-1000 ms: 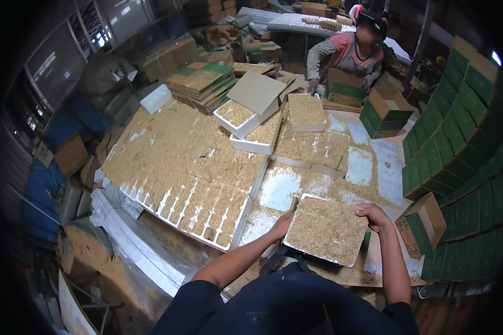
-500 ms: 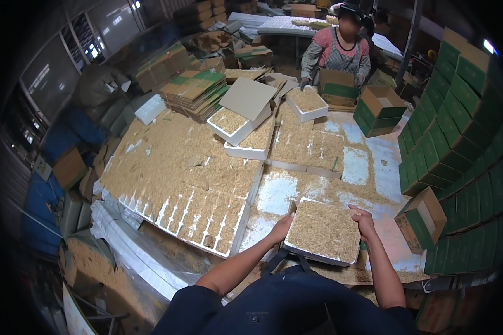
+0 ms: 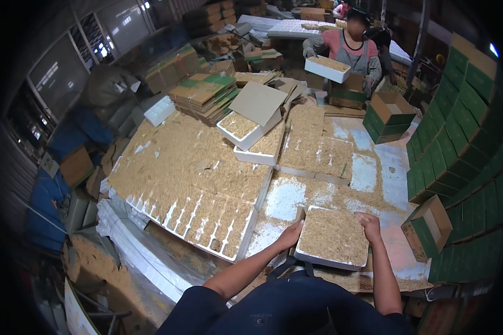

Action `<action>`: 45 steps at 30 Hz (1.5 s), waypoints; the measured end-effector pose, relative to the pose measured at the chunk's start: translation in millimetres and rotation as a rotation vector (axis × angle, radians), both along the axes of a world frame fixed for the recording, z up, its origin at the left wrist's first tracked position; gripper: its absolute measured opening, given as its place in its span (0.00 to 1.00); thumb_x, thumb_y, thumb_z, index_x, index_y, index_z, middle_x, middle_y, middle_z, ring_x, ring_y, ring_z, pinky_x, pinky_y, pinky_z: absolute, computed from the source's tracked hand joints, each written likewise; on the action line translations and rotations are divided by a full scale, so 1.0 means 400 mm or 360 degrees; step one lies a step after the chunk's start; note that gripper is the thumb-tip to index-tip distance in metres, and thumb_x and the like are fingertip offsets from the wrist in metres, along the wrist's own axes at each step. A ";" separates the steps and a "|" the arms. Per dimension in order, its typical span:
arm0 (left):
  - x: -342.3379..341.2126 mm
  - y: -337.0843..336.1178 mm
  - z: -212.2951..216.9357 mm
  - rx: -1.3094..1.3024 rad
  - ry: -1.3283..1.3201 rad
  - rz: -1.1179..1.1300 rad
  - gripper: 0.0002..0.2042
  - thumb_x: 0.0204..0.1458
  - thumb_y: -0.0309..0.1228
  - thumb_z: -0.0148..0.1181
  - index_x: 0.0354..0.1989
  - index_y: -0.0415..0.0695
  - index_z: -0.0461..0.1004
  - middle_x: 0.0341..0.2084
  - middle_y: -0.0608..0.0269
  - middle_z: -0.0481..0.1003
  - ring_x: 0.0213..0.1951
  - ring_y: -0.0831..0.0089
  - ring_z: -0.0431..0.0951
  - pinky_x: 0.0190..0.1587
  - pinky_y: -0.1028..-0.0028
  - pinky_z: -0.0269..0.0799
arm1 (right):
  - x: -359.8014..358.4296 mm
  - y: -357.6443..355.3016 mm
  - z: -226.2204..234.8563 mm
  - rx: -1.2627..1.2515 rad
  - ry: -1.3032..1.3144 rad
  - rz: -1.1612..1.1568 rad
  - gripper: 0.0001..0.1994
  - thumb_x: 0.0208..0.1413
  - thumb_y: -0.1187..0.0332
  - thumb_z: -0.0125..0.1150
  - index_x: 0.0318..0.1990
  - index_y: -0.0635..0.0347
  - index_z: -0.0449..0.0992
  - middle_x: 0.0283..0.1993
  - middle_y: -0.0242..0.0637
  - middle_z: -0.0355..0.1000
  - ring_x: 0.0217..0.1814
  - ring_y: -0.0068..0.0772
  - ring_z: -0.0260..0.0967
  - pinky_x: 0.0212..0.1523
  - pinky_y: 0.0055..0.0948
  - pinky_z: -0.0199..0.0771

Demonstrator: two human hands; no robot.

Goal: The person folds flat cardboard sheets into boxes, places filled foam trays and cardboard inserts into them, bundles stacks of flat cardboard with plastic strapping using scissors, and assembles additional boxes.

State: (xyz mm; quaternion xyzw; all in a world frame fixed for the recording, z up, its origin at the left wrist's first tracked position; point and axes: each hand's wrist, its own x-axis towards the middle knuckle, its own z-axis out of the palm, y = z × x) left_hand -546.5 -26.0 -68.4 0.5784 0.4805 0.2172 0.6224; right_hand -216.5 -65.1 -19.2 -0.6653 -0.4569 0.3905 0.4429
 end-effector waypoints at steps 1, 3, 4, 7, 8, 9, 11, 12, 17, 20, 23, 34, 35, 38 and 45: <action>0.001 0.003 0.000 0.0024 0.0028 -0.0017 0.32 0.68 0.54 0.32 0.61 0.37 0.69 0.55 0.45 0.74 0.59 0.57 0.72 0.62 0.66 0.63 | 0.012 0.013 -0.009 -0.0065 -0.0023 -0.0002 0.13 0.56 0.72 0.60 0.47 0.66 0.81 0.40 0.32 0.79 0.40 0.24 0.72 0.45 0.27 0.70; -0.004 0.004 0.007 -0.0007 -0.0015 -0.0009 0.32 0.68 0.54 0.32 0.60 0.36 0.69 0.55 0.45 0.74 0.58 0.58 0.72 0.61 0.66 0.63 | 0.029 0.039 -0.020 -0.0131 -0.0045 -0.0003 0.13 0.56 0.72 0.60 0.47 0.65 0.81 0.39 0.32 0.79 0.39 0.24 0.71 0.45 0.27 0.70; -0.005 0.005 0.014 -0.0036 -0.0057 0.0000 0.32 0.68 0.54 0.32 0.60 0.36 0.70 0.54 0.46 0.74 0.58 0.58 0.73 0.61 0.66 0.63 | 0.035 0.054 -0.020 -0.0184 -0.0063 0.0023 0.13 0.56 0.72 0.61 0.46 0.67 0.81 0.40 0.34 0.79 0.41 0.25 0.71 0.47 0.27 0.70; -0.008 0.002 0.037 -0.0044 -0.0018 0.0012 0.32 0.68 0.53 0.32 0.59 0.35 0.69 0.53 0.46 0.75 0.56 0.60 0.73 0.61 0.66 0.64 | 0.035 0.062 -0.033 -0.0227 -0.0099 0.0035 0.12 0.56 0.71 0.61 0.46 0.67 0.81 0.39 0.34 0.78 0.40 0.25 0.71 0.47 0.27 0.70; -0.007 0.000 0.045 -0.0046 -0.0013 0.0007 0.32 0.68 0.53 0.32 0.59 0.35 0.69 0.53 0.46 0.75 0.56 0.60 0.73 0.61 0.66 0.64 | 0.033 0.061 -0.038 -0.0216 -0.0120 0.0024 0.12 0.57 0.70 0.61 0.46 0.65 0.81 0.37 0.32 0.78 0.38 0.24 0.70 0.45 0.27 0.69; -0.001 -0.004 0.051 -0.0015 0.0004 0.0027 0.32 0.69 0.53 0.32 0.59 0.35 0.70 0.53 0.47 0.75 0.56 0.60 0.73 0.60 0.66 0.64 | 0.027 0.053 -0.028 -0.0220 -0.0119 0.0028 0.12 0.57 0.70 0.61 0.46 0.65 0.81 0.37 0.32 0.78 0.38 0.24 0.70 0.45 0.27 0.69; 0.005 -0.006 0.044 0.0012 0.0023 0.0053 0.31 0.69 0.53 0.33 0.59 0.36 0.70 0.52 0.47 0.75 0.56 0.61 0.73 0.60 0.66 0.64 | 0.016 0.031 -0.009 -0.0153 -0.0125 0.0001 0.12 0.57 0.70 0.61 0.46 0.66 0.81 0.36 0.32 0.78 0.40 0.25 0.70 0.46 0.28 0.69; 0.013 -0.003 0.039 0.0046 0.0020 0.0046 0.31 0.69 0.52 0.33 0.59 0.36 0.70 0.52 0.47 0.75 0.56 0.61 0.73 0.60 0.66 0.64 | 0.025 0.022 -0.019 -0.0157 -0.0126 -0.0011 0.12 0.57 0.70 0.61 0.46 0.66 0.81 0.36 0.32 0.78 0.40 0.25 0.70 0.46 0.28 0.69; 0.030 -0.010 0.034 -0.0019 0.0007 0.0084 0.31 0.68 0.53 0.34 0.62 0.37 0.67 0.56 0.45 0.73 0.60 0.58 0.71 0.63 0.67 0.61 | 0.054 0.015 -0.066 0.0063 -0.0086 0.0009 0.11 0.56 0.71 0.63 0.44 0.67 0.82 0.40 0.37 0.79 0.42 0.28 0.73 0.47 0.28 0.71; 0.012 0.002 0.008 -0.0096 -0.0070 0.0050 0.33 0.68 0.53 0.34 0.63 0.33 0.65 0.58 0.43 0.71 0.62 0.56 0.69 0.65 0.68 0.60 | 0.025 0.039 0.045 -0.0506 0.0411 -0.0140 0.11 0.52 0.75 0.63 0.42 0.68 0.82 0.38 0.37 0.79 0.39 0.28 0.73 0.45 0.28 0.72; 0.014 0.007 -0.003 -0.0149 -0.0173 0.0106 0.32 0.68 0.54 0.34 0.62 0.35 0.68 0.55 0.43 0.73 0.59 0.56 0.71 0.63 0.67 0.62 | 0.029 0.065 0.056 -0.0506 0.0317 -0.0204 0.12 0.47 0.78 0.62 0.41 0.69 0.82 0.37 0.37 0.78 0.38 0.29 0.73 0.43 0.27 0.72; 0.015 0.000 0.041 -0.0058 -0.0028 0.0105 0.32 0.69 0.52 0.35 0.57 0.32 0.70 0.49 0.48 0.77 0.52 0.64 0.75 0.58 0.70 0.66 | 0.048 0.060 -0.005 -0.0292 0.0219 -0.0049 0.15 0.48 0.80 0.60 0.44 0.64 0.84 0.46 0.36 0.80 0.49 0.27 0.73 0.53 0.25 0.69; 0.018 -0.005 0.039 -0.0081 -0.0072 0.0109 0.31 0.69 0.52 0.35 0.58 0.32 0.70 0.49 0.48 0.77 0.53 0.64 0.75 0.58 0.69 0.66 | 0.055 0.061 -0.001 -0.0294 0.0221 -0.0062 0.15 0.48 0.80 0.60 0.44 0.64 0.84 0.46 0.36 0.80 0.49 0.27 0.73 0.53 0.25 0.69; 0.018 -0.004 0.051 -0.0109 -0.0127 0.0101 0.30 0.69 0.49 0.36 0.60 0.32 0.68 0.52 0.47 0.75 0.54 0.63 0.74 0.59 0.69 0.65 | 0.057 0.070 0.007 -0.0494 0.0349 -0.0140 0.13 0.47 0.79 0.65 0.42 0.62 0.84 0.42 0.37 0.81 0.47 0.26 0.73 0.51 0.24 0.70; 0.021 -0.058 0.159 0.0707 0.0115 0.0214 0.19 0.63 0.26 0.48 0.63 0.41 0.66 0.57 0.45 0.67 0.57 0.53 0.71 0.57 0.64 0.69 | 0.055 0.050 -0.031 -0.0234 0.0311 -0.0147 0.11 0.48 0.75 0.69 0.42 0.63 0.84 0.42 0.37 0.81 0.44 0.25 0.75 0.50 0.24 0.72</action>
